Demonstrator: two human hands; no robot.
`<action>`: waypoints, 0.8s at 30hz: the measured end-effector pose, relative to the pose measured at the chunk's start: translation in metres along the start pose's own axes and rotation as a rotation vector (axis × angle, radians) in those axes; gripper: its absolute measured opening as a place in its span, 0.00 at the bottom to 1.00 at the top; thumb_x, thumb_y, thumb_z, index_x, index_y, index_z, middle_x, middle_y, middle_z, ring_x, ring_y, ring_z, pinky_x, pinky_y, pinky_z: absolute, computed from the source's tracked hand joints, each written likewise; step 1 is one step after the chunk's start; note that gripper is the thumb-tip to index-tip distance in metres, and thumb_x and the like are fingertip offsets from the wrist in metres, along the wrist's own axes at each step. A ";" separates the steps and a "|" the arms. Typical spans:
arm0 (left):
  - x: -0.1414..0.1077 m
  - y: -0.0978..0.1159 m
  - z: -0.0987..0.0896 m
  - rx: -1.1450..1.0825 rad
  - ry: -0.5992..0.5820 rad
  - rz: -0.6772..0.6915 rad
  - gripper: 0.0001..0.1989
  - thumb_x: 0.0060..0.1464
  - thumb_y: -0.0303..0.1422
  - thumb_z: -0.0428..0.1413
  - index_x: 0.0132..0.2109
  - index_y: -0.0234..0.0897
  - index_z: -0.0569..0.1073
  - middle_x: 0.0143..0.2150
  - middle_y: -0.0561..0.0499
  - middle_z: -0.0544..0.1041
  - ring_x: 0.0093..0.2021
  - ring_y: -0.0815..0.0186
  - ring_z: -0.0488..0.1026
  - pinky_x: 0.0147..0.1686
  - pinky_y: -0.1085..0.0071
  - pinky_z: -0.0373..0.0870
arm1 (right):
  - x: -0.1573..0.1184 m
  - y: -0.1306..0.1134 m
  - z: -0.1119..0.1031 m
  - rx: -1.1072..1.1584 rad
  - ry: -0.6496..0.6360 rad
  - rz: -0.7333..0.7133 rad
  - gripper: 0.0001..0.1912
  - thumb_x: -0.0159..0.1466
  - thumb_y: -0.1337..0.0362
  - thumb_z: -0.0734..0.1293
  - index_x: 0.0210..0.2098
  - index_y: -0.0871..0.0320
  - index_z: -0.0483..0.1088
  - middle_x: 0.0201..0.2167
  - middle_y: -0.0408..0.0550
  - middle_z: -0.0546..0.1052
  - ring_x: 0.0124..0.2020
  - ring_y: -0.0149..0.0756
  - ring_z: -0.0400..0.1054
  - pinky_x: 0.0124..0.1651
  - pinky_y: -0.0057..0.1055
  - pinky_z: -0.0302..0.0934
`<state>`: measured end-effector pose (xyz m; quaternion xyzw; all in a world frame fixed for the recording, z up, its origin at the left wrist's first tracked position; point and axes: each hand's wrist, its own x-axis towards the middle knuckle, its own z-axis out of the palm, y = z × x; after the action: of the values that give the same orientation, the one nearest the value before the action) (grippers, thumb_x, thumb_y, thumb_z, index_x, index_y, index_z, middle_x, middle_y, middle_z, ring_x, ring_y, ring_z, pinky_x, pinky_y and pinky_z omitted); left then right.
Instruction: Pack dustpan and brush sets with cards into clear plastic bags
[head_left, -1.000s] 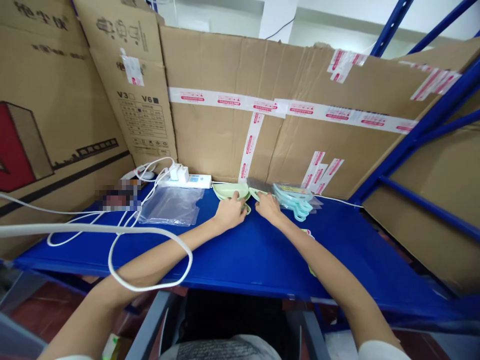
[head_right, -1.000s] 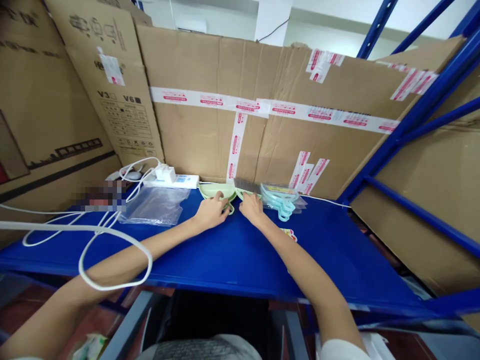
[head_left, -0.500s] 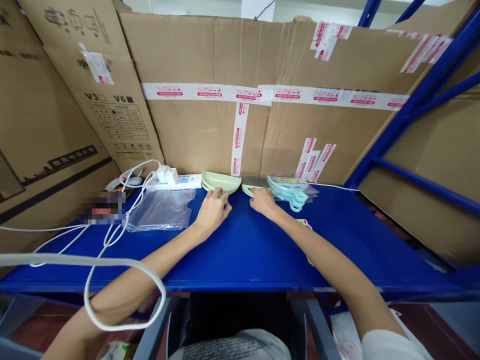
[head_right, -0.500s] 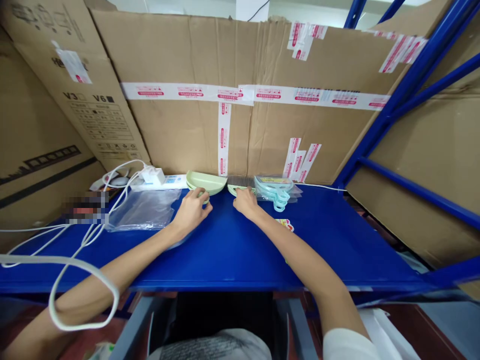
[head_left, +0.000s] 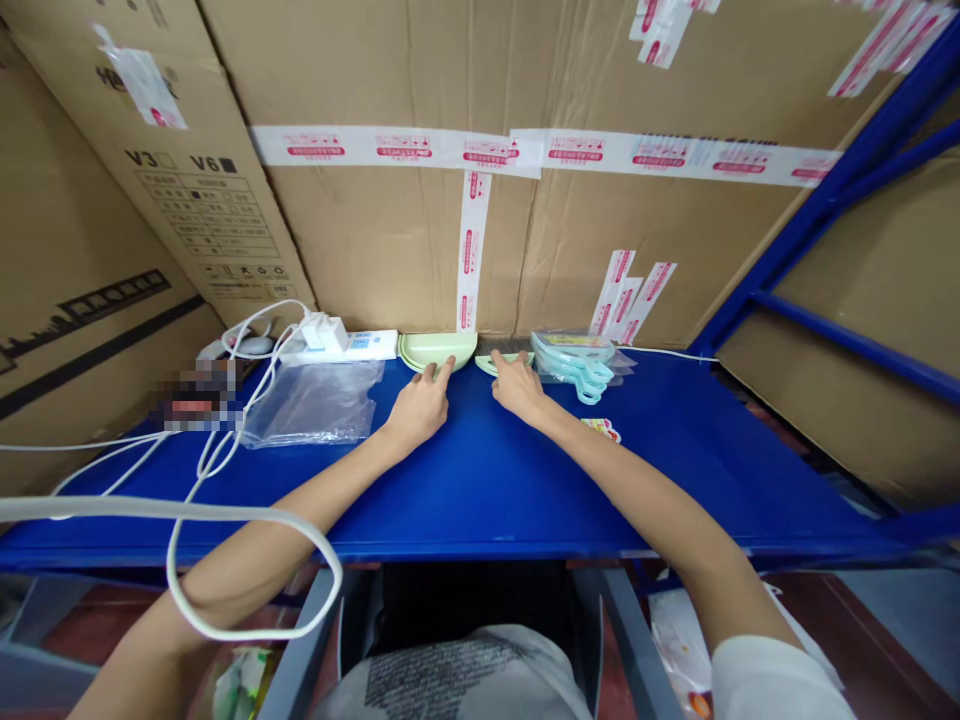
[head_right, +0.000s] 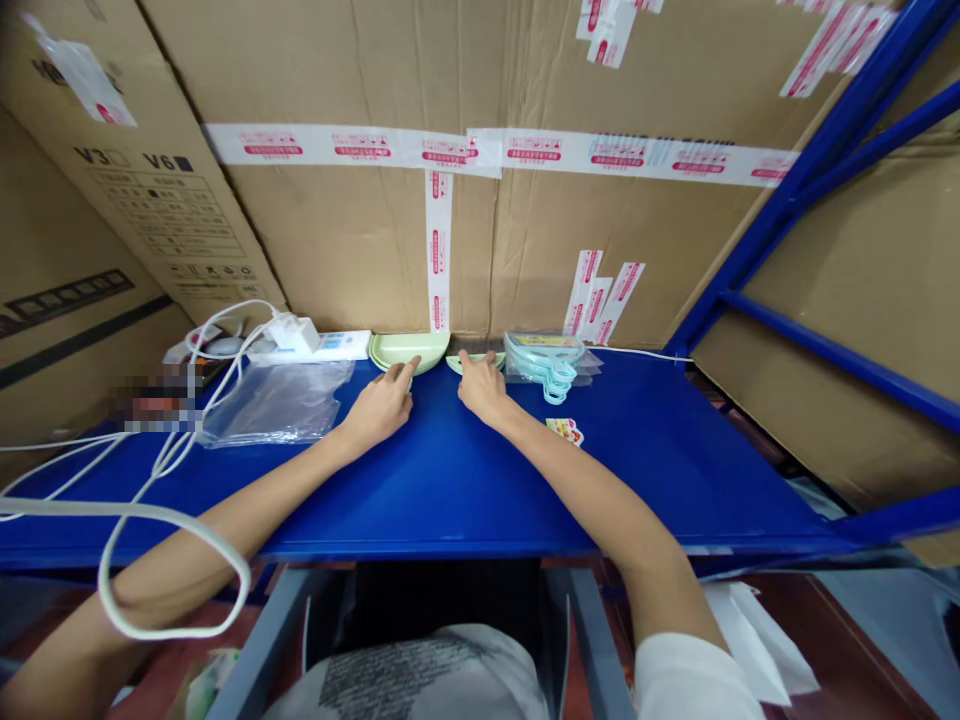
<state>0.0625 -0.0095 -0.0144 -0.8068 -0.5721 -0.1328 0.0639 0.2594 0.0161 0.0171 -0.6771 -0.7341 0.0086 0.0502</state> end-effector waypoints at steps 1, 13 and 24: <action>0.000 0.000 0.001 0.028 -0.019 0.009 0.33 0.68 0.25 0.47 0.77 0.33 0.55 0.71 0.32 0.68 0.61 0.48 0.76 0.56 0.58 0.77 | 0.000 -0.001 0.001 -0.001 0.006 -0.002 0.28 0.72 0.67 0.63 0.70 0.53 0.59 0.67 0.70 0.63 0.47 0.48 0.80 0.53 0.41 0.70; 0.000 -0.007 -0.005 0.095 -0.109 0.018 0.29 0.75 0.34 0.48 0.77 0.28 0.57 0.68 0.26 0.67 0.65 0.41 0.69 0.60 0.52 0.72 | 0.003 -0.009 0.015 -0.085 0.126 -0.052 0.25 0.70 0.75 0.60 0.66 0.66 0.60 0.68 0.75 0.60 0.48 0.50 0.80 0.53 0.44 0.72; -0.002 -0.005 -0.017 0.112 -0.096 -0.044 0.31 0.73 0.41 0.52 0.77 0.35 0.58 0.74 0.27 0.60 0.62 0.41 0.74 0.55 0.53 0.77 | 0.002 0.002 0.003 -0.173 0.061 -0.113 0.24 0.72 0.61 0.62 0.66 0.59 0.64 0.63 0.69 0.68 0.51 0.57 0.78 0.54 0.49 0.70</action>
<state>0.0547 -0.0142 0.0005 -0.7947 -0.5986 -0.0631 0.0788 0.2609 0.0182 0.0139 -0.6365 -0.7671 -0.0786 0.0143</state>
